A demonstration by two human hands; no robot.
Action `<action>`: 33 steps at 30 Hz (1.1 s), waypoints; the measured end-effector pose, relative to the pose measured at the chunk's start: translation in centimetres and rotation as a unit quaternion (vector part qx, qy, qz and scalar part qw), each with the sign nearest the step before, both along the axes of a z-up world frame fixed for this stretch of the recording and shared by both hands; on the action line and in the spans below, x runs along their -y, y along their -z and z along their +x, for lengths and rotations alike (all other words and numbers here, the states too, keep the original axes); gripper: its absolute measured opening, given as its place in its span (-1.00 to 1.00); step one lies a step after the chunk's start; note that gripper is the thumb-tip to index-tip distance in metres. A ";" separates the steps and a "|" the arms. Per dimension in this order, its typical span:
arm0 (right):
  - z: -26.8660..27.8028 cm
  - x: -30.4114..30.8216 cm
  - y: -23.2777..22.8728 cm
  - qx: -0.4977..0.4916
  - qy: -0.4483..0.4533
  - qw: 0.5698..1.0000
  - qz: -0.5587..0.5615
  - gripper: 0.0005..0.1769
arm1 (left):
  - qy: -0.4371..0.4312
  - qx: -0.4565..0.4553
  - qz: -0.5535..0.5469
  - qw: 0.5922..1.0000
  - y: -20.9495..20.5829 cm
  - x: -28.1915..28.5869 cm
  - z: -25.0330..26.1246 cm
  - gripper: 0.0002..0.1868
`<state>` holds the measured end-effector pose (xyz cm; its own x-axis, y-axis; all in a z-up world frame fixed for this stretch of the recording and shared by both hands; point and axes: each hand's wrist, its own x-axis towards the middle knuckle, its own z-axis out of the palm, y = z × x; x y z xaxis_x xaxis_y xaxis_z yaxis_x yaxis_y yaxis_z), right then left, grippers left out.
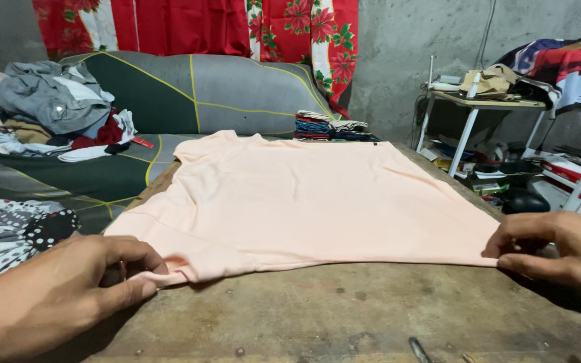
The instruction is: The person folds a black and green patterned t-shirt on a wooden table, then folds a light pink t-shirt. Both shirts are folded neatly and stacked on a nearby chair.
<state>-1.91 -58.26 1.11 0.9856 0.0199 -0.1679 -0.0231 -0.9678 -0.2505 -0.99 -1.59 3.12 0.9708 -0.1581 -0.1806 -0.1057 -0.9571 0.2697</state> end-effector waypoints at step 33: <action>0.0 -34.2 0.0 0.178 -0.457 0.847 0.204 -0.83 | -0.272 -0.048 -0.456 0.846 0.9 -4.7 12.4 -0.72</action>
